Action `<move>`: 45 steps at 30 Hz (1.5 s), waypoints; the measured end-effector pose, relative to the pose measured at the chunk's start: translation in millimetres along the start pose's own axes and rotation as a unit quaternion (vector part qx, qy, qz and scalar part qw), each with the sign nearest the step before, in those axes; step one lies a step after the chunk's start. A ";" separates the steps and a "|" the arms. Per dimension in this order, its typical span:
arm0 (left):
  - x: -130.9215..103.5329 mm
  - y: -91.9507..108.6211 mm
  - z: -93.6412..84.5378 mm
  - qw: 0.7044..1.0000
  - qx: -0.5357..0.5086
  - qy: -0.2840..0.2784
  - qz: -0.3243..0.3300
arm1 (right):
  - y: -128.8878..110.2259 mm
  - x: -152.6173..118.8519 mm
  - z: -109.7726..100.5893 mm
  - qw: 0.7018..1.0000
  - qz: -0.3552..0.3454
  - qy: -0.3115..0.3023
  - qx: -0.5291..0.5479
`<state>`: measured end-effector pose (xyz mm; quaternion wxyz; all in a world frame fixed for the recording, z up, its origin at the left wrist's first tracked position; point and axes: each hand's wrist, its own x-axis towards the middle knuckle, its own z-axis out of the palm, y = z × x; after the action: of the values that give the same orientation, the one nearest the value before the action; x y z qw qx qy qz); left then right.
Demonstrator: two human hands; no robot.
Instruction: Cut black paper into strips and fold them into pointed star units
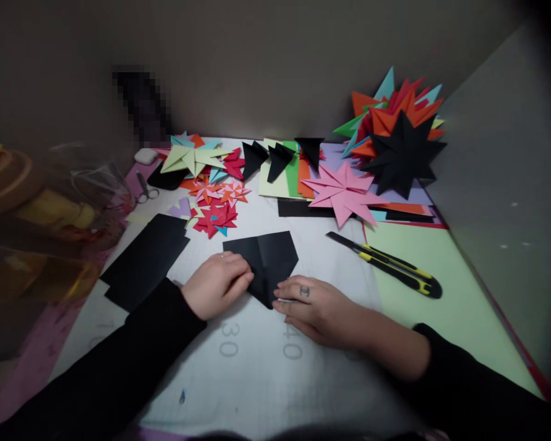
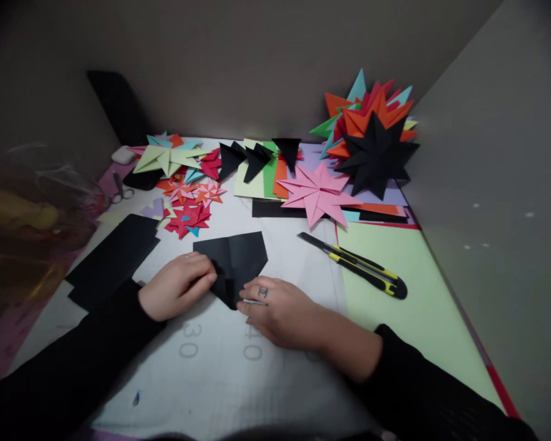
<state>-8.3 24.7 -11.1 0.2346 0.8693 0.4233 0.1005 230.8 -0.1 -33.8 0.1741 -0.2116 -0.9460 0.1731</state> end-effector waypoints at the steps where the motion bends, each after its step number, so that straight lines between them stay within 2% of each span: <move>1: 1.3 0.7 0.8 1.000 0.002 0.003 -0.005 | 0.0 0.0 -0.2 1.000 0.003 -0.001 -0.004; 7: 6.6 -3.0 0.7 0.999 -0.025 -0.025 0.004 | 1.1 0.0 -4.8 0.999 0.021 -0.013 -0.025; 15: 19.1 4.7 3.1 0.994 -0.019 -0.022 -0.104 | 5.4 0.9 -11.7 0.997 0.046 -0.057 0.014; 19: 21.6 5.9 2.3 0.993 -0.018 -0.032 -0.108 | 7.7 -1.4 -9.1 0.996 0.055 -0.049 0.056; 22: 22.0 5.5 2.2 0.994 -0.018 -0.029 -0.103 | 6.9 -1.4 -7.5 0.995 0.063 -0.056 0.047; 38: 24.1 11.0 6.8 0.984 -0.001 -0.029 -0.178 | 2.5 1.2 -8.8 0.995 0.049 -0.091 -0.001; 45: 25.4 17.0 8.2 0.981 0.036 -0.018 -0.188 | 0.1 0.4 -2.7 0.992 0.005 -0.123 -0.014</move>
<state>22.3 32.9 -10.5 0.2252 0.7837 0.5783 0.0237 231.6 0.8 -31.4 0.0526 -0.1962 -0.9613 0.1860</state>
